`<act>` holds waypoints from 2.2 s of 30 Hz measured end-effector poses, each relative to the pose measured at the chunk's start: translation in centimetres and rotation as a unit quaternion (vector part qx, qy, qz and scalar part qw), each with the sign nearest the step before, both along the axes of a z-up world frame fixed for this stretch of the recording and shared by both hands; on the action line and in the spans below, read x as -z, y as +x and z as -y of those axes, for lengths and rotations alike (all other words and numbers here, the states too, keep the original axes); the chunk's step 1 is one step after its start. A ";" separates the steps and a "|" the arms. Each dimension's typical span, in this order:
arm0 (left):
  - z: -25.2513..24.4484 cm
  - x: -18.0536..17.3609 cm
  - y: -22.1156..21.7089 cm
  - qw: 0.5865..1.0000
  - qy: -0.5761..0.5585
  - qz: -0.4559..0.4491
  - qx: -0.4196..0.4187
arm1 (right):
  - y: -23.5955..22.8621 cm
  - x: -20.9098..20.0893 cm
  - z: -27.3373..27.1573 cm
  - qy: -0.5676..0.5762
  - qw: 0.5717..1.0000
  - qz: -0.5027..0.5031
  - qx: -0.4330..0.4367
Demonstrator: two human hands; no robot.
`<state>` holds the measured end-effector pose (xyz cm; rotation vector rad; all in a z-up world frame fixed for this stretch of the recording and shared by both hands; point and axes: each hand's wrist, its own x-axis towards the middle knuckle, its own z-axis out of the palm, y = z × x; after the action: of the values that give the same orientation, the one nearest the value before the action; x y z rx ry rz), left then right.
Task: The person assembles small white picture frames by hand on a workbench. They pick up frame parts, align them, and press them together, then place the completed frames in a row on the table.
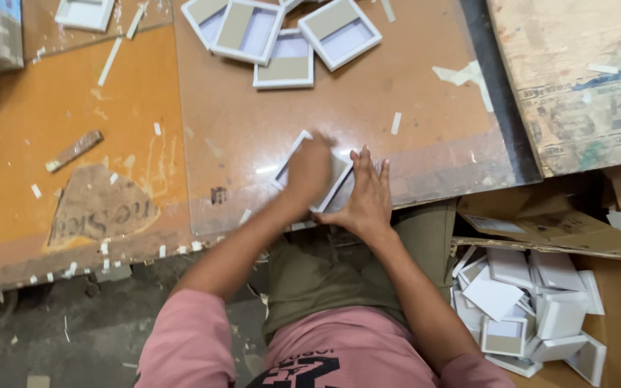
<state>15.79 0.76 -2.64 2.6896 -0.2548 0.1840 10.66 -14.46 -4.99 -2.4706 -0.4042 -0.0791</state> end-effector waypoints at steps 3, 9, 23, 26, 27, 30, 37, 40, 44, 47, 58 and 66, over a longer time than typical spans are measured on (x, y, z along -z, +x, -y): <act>1.8 -0.2 -3.7 0.995 0.022 -0.048 0.090 | -0.2 0.2 -0.3 -0.170 0.972 0.164 0.009; -1.9 -2.6 -3.2 0.995 -0.101 -0.018 0.002 | 0.1 -1.6 -0.4 -0.020 0.998 -0.053 0.027; -11.2 -5.7 -11.5 0.988 0.056 0.012 0.141 | 0.3 -4.3 -1.6 -0.076 0.996 0.027 -0.026; -12.0 -4.4 -12.3 0.998 -0.009 0.057 0.024 | -0.3 -3.6 -0.4 -0.014 1.000 0.011 -0.009; -12.2 -3.9 -11.9 0.996 0.009 0.083 0.014 | -0.5 -3.3 0.4 0.013 1.000 0.014 -0.003; -12.9 -2.0 -10.6 0.988 0.053 0.147 -0.013 | -6.0 -3.4 7.8 0.049 0.993 0.066 0.088; -14.6 0.4 -7.3 0.963 0.100 0.241 -0.067 | -20.2 -4.8 23.4 -0.076 0.919 0.060 0.381; -14.5 0.6 -6.9 0.960 0.093 0.248 -0.088 | -13.8 -4.3 18.3 0.061 0.941 0.147 0.297; -14.9 1.1 -7.1 0.969 0.075 0.184 -0.150 | 3.8 -3.7 6.4 0.139 0.969 0.203 0.036; -15.1 1.3 -7.0 0.973 0.046 0.177 -0.137 | 18.1 -2.9 -1.0 0.020 0.983 0.181 -0.034; -8.4 -4.4 -9.6 0.957 -0.182 0.225 -0.027 | 3.3 1.3 -0.3 0.381 0.917 -0.103 -0.057; -3.0 -10.5 -7.6 0.999 0.010 0.026 0.036 | -2.6 0.7 -0.2 0.608 0.771 -0.158 -0.105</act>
<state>8.14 3.80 7.89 2.6919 -0.3713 0.2307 8.02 -14.24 -5.68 -1.1004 -0.3155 0.1365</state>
